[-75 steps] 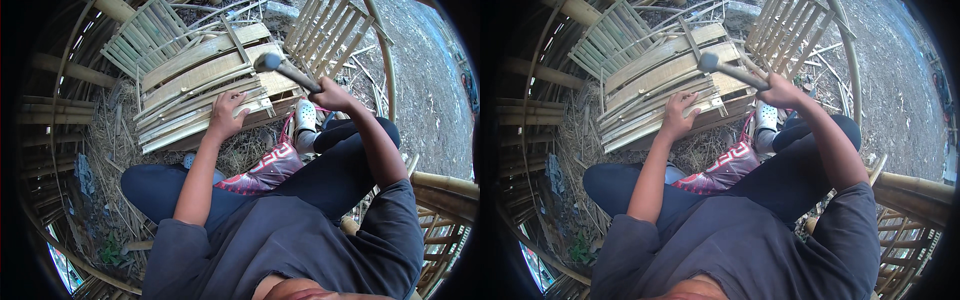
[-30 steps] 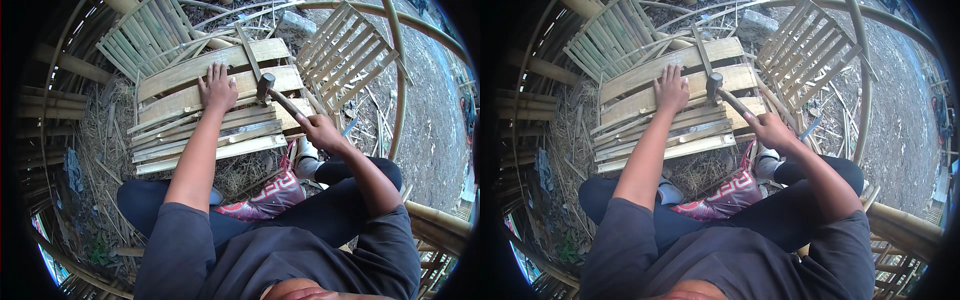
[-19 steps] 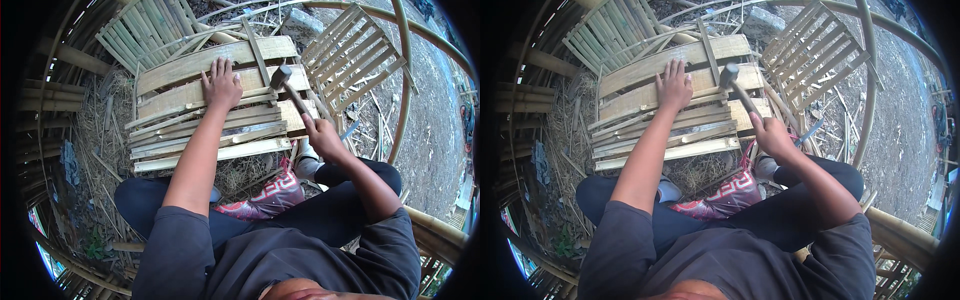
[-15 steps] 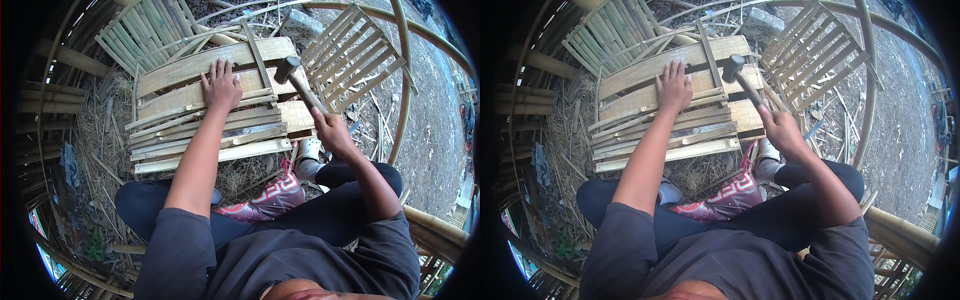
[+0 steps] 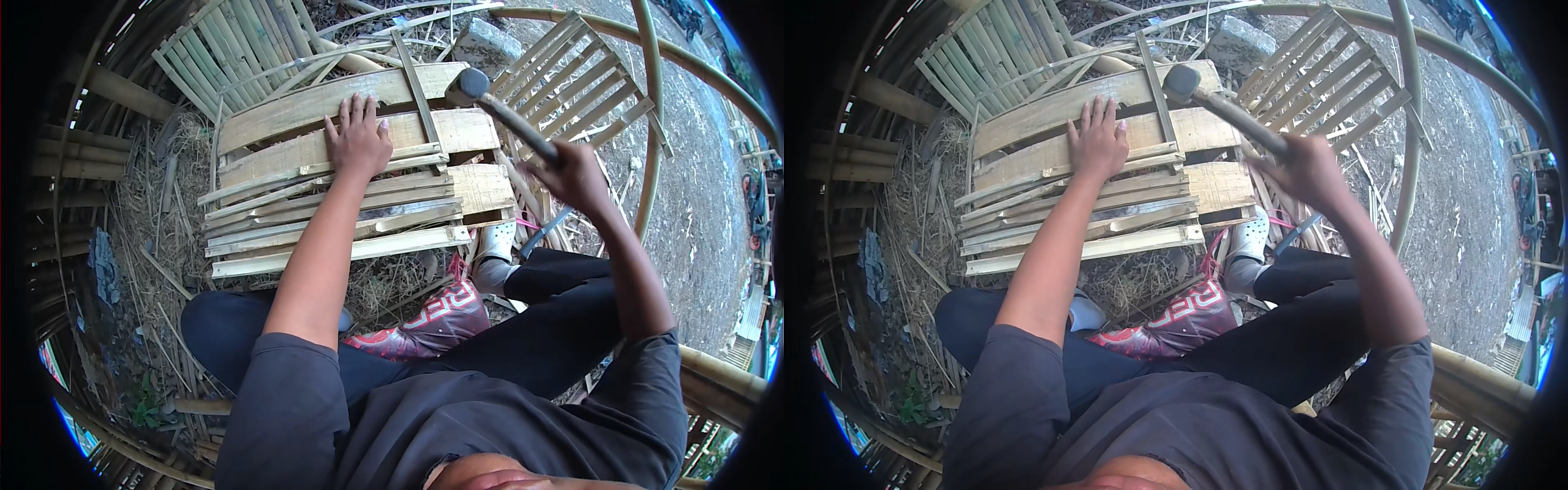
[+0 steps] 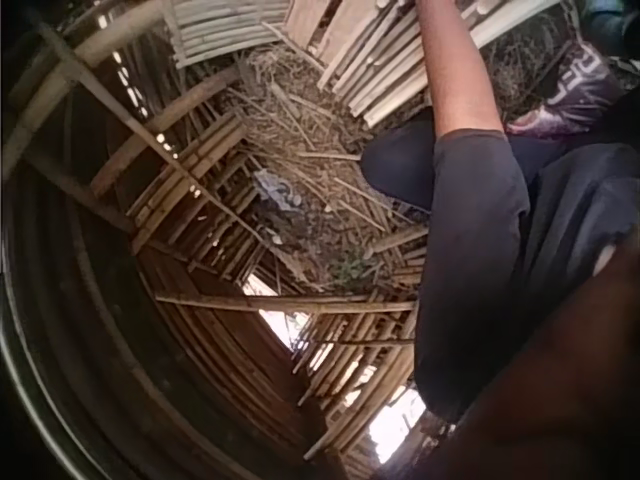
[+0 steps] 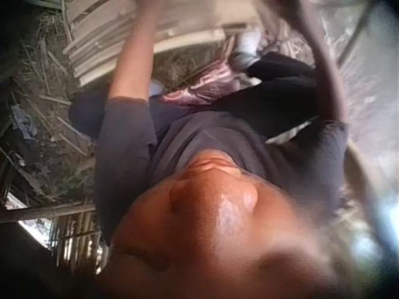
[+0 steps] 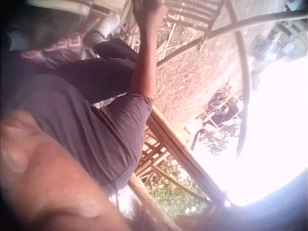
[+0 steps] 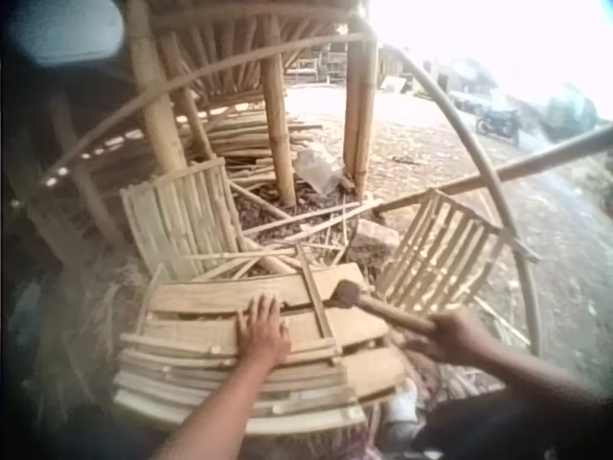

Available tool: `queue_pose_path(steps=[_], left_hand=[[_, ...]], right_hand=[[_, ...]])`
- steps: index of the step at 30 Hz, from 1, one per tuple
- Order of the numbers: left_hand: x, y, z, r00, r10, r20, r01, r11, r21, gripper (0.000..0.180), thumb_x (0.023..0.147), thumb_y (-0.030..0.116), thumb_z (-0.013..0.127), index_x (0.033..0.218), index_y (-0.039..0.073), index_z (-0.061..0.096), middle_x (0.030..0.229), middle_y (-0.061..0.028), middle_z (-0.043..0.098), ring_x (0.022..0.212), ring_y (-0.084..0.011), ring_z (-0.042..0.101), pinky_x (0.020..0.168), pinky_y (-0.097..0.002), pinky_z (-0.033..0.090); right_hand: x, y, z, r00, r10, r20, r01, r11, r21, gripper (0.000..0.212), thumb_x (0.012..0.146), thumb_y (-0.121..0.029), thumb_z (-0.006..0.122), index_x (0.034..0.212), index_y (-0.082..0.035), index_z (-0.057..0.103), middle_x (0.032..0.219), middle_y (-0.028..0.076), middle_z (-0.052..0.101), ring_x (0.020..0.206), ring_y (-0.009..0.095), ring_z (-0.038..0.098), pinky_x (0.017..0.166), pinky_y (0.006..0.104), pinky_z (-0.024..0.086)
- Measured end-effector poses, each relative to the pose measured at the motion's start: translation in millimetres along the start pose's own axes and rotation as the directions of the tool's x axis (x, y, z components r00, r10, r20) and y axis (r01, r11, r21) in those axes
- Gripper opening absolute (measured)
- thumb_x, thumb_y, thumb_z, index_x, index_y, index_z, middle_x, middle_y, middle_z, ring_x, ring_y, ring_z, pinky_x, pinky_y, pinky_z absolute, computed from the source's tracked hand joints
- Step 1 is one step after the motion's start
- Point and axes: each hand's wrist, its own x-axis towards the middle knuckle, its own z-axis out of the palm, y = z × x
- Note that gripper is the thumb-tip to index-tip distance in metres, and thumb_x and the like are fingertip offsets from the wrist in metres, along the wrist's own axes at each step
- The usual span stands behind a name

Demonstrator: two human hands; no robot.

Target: The person hammers bamboo slats onto a wooden frame using a hammer. They position the slats by hand and drive nails into the wood, then lift a completed section of the bamboo structure.

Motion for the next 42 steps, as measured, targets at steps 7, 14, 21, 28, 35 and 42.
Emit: queue_pose_path(steps=[7,14,21,28,35,42], left_hand=[[2.6,7.1,-1.8,1.000,0.003,-0.002,-0.003,1.000,-0.027,0.063,0.104,0.040,0.043,0.161,0.018,0.031,0.170,-0.0072,0.024,0.158,-0.0266,0.017,0.126,-0.0586,0.007],[1.3,8.3,-4.3,1.000,0.019,-0.021,-0.019,1.000,-0.008,0.062,0.105,0.038,0.044,0.162,0.017,0.031,0.169,-0.0079,0.027,0.157,-0.0278,0.020,0.126,-0.0573,0.013],[1.2,1.8,-1.8,0.998,0.045,-0.040,-0.045,0.999,0.016,0.063,0.103,0.036,0.047,0.160,0.014,0.034,0.168,-0.0098,0.027,0.157,-0.0299,0.020,0.126,-0.0582,0.011],[3.5,3.0,0.1,0.999,0.038,-0.024,-0.038,0.999,0.008,0.063,0.103,0.036,0.047,0.161,0.015,0.033,0.169,-0.0097,0.027,0.157,-0.0297,0.020,0.126,-0.0577,0.011],[6.1,6.4,-0.4,0.999,0.038,-0.021,-0.038,0.999,0.004,0.063,0.103,0.036,0.046,0.161,0.015,0.032,0.169,-0.0092,0.027,0.157,-0.0295,0.019,0.126,-0.0578,0.010],[5.6,7.1,-1.8,0.999,0.037,-0.019,-0.037,0.999,0.003,0.062,0.103,0.030,0.047,0.161,0.014,0.031,0.169,-0.0099,0.026,0.157,-0.0307,0.020,0.125,-0.0592,0.011]], right_hand=[[114.5,47.3,-35.9,0.911,-0.411,-0.008,0.323,0.727,-0.606,0.037,0.089,-0.030,0.070,0.056,-0.018,0.060,0.048,-0.005,0.044,0.042,0.011,0.041,0.040,0.0311,0.032],[157.6,76.5,44.4,0.804,-0.549,0.229,0.593,0.766,-0.247,0.002,0.056,-0.013,0.065,0.057,-0.014,0.063,0.051,0.006,0.052,0.047,0.029,0.053,0.045,0.0442,0.040],[152.4,55.6,32.5,0.768,-0.586,0.258,0.629,0.766,-0.133,0.041,0.068,-0.045,0.080,0.056,-0.011,0.060,0.049,0.006,0.051,0.045,0.027,0.051,0.047,0.0413,0.040],[135.5,51.4,39.1,0.712,-0.590,0.381,0.664,0.742,-0.093,0.074,0.068,-0.086,0.072,0.056,-0.016,0.049,0.049,-0.001,0.041,0.044,0.022,0.047,0.048,0.0400,0.036],[136.0,87.6,54.5,0.806,-0.525,0.275,0.583,0.784,-0.212,0.076,0.070,-0.086,0.070,0.053,-0.014,0.053,0.048,0.001,0.045,0.044,0.023,0.051,0.046,0.0403,0.039],[152.2,110.3,60.0,0.668,-0.727,0.160,0.743,0.662,-0.100,0.076,0.070,-0.089,0.067,0.055,-0.016,0.054,0.048,0.000,0.044,0.044,0.022,0.051,0.044,0.0393,0.040]])
